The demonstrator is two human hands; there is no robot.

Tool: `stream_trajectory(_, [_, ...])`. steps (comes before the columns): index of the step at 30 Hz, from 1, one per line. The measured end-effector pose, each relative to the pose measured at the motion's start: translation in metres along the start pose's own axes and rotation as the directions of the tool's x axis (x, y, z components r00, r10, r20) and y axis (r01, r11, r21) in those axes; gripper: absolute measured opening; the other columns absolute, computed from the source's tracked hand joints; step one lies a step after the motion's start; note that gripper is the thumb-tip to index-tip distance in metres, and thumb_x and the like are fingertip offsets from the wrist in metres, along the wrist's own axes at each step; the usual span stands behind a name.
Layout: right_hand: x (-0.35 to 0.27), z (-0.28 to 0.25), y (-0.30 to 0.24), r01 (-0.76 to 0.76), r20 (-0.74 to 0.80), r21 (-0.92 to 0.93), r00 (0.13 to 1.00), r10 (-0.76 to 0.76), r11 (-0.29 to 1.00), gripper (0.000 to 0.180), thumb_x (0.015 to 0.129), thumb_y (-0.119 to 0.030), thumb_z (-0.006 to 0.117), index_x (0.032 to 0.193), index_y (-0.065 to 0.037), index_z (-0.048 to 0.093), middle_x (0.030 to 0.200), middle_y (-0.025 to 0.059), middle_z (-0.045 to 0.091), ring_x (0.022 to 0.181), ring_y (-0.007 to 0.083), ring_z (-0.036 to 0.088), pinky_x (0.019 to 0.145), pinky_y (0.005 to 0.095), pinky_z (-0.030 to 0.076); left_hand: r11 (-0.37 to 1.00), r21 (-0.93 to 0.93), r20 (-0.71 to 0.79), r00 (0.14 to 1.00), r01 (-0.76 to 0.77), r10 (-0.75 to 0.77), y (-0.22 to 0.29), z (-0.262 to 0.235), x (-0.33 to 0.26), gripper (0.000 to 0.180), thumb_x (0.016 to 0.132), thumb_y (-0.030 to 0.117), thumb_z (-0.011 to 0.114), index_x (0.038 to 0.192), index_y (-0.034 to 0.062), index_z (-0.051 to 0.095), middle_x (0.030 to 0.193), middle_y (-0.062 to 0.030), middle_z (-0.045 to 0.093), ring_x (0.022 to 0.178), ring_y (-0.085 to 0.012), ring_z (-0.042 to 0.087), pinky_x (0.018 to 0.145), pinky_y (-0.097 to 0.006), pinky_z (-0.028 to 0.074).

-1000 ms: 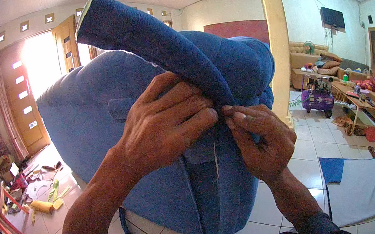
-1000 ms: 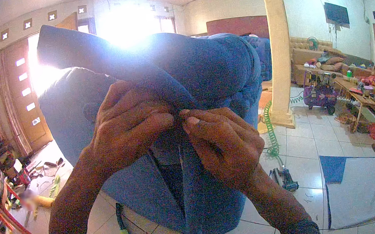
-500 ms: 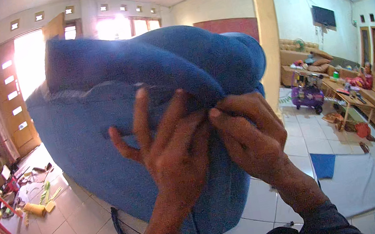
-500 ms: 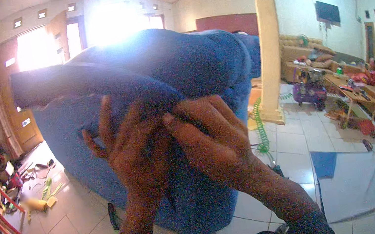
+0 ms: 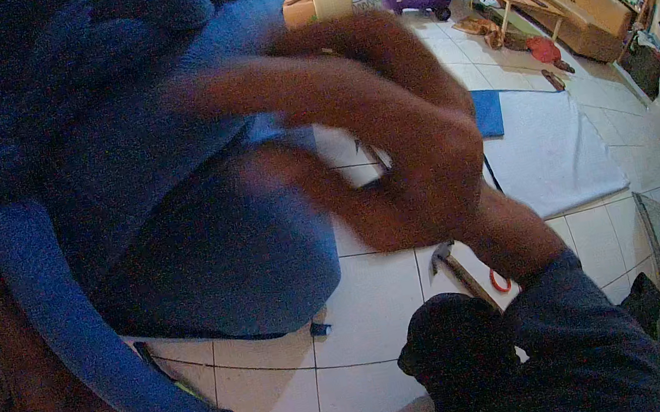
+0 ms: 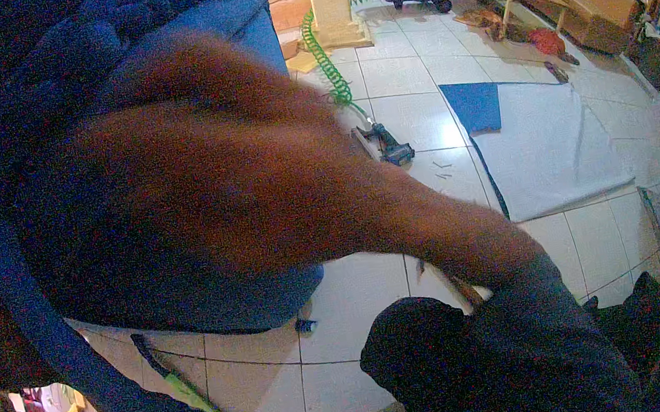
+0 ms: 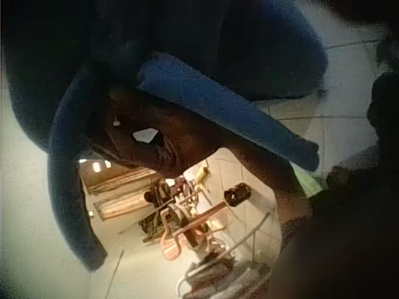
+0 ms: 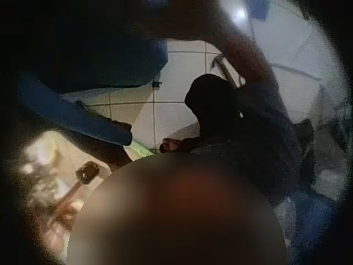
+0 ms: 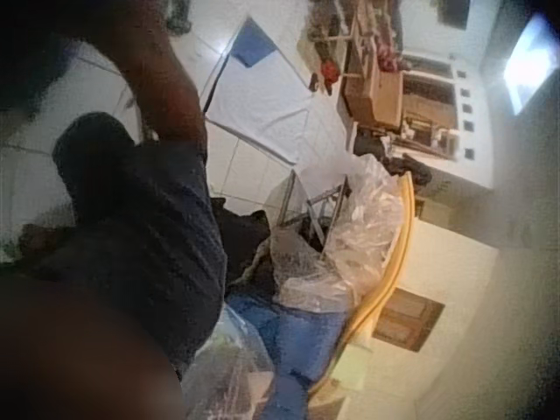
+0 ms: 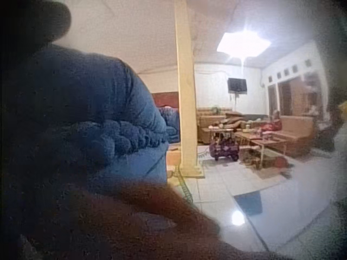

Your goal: The person reupholsters a blue sofa armrest by wrapping a cylindrical foam pipe with blue fabric, securing it with a hammer and nails, and trimming excess material with scissors. The person also uses a staple gun to attach fabric to the sofa frame.

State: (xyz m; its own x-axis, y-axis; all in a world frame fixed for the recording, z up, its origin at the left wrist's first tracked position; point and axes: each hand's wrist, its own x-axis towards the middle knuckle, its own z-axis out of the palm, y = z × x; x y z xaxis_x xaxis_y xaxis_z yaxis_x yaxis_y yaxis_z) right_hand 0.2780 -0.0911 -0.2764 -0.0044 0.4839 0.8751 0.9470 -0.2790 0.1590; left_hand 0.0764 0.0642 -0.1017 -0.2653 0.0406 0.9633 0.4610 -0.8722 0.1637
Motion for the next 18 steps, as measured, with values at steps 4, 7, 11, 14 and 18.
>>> stream_trajectory(4, [-0.148,-0.017,0.025,-0.191,0.263,-0.202,0.934,0.241,0.961,0.033,0.099,-0.027,0.061,0.126,-0.008,0.066,0.110,0.0154,0.072,0.097,0.0328,0.069,0.083,0.0448,0.056,1.000,-0.021,-0.019,1.000,-0.003,0.002,-0.024,-0.007,-0.009,0.019,0.076,0.027,0.084,0.094,0.0218,0.079,0.137,-0.0161,0.062,0.140,-0.0390,0.043,0.121,-0.058,0.021])
stream_trajectory(7, [-0.269,-0.035,0.018,-0.426,0.501,-0.270,0.703,0.504,0.863,0.031,0.098,-0.028,0.063,0.120,-0.007,0.066,0.105,0.0147,0.071,0.095,0.0316,0.069,0.082,0.0438,0.056,0.999,-0.047,-0.039,0.999,-0.007,0.005,-0.027,-0.012,-0.010,0.018,0.075,0.027,0.086,0.091,0.0223,0.080,0.139,-0.0157,0.061,0.141,-0.0405,0.041,0.121,-0.058,0.022])
stream_trajectory(11, [-0.412,-0.062,0.014,-0.557,0.655,-0.543,0.187,0.732,0.629,0.030,0.097,-0.030,0.064,0.112,-0.005,0.067,0.098,0.0138,0.071,0.091,0.0300,0.068,0.082,0.0425,0.055,0.991,-0.136,-0.058,0.998,0.013,-0.021,-0.024,-0.018,-0.008,0.017,0.072,0.027,0.087,0.087,0.0230,0.081,0.142,-0.0152,0.058,0.143,-0.0425,0.038,0.122,-0.057,0.023])
stream_trajectory(14, [-0.454,-0.078,0.017,-0.552,0.639,-0.675,-0.106,0.762,0.490,0.030,0.095,-0.032,0.065,0.106,-0.004,0.068,0.093,0.0131,0.070,0.089,0.0288,0.067,0.082,0.0415,0.054,0.980,-0.195,-0.088,0.995,0.029,-0.047,-0.024,-0.017,-0.009,0.016,0.071,0.028,0.089,0.084,0.0236,0.081,0.145,-0.0148,0.057,0.145,-0.0440,0.036,0.122,-0.057,0.024])
stream_trajectory(18, [-0.371,-0.088,0.003,-0.757,0.639,-0.526,-0.051,0.768,0.387,0.032,0.094,-0.034,0.067,0.098,-0.002,0.069,0.086,0.0121,0.070,0.085,0.0272,0.067,0.081,0.0401,0.053,0.947,-0.320,-0.140,0.988,0.019,-0.067,-0.027,-0.012,-0.013,0.021,0.067,0.024,0.090,0.086,0.0231,0.082,0.147,-0.0120,0.055,0.143,-0.0479,0.035,0.122,-0.058,0.024])
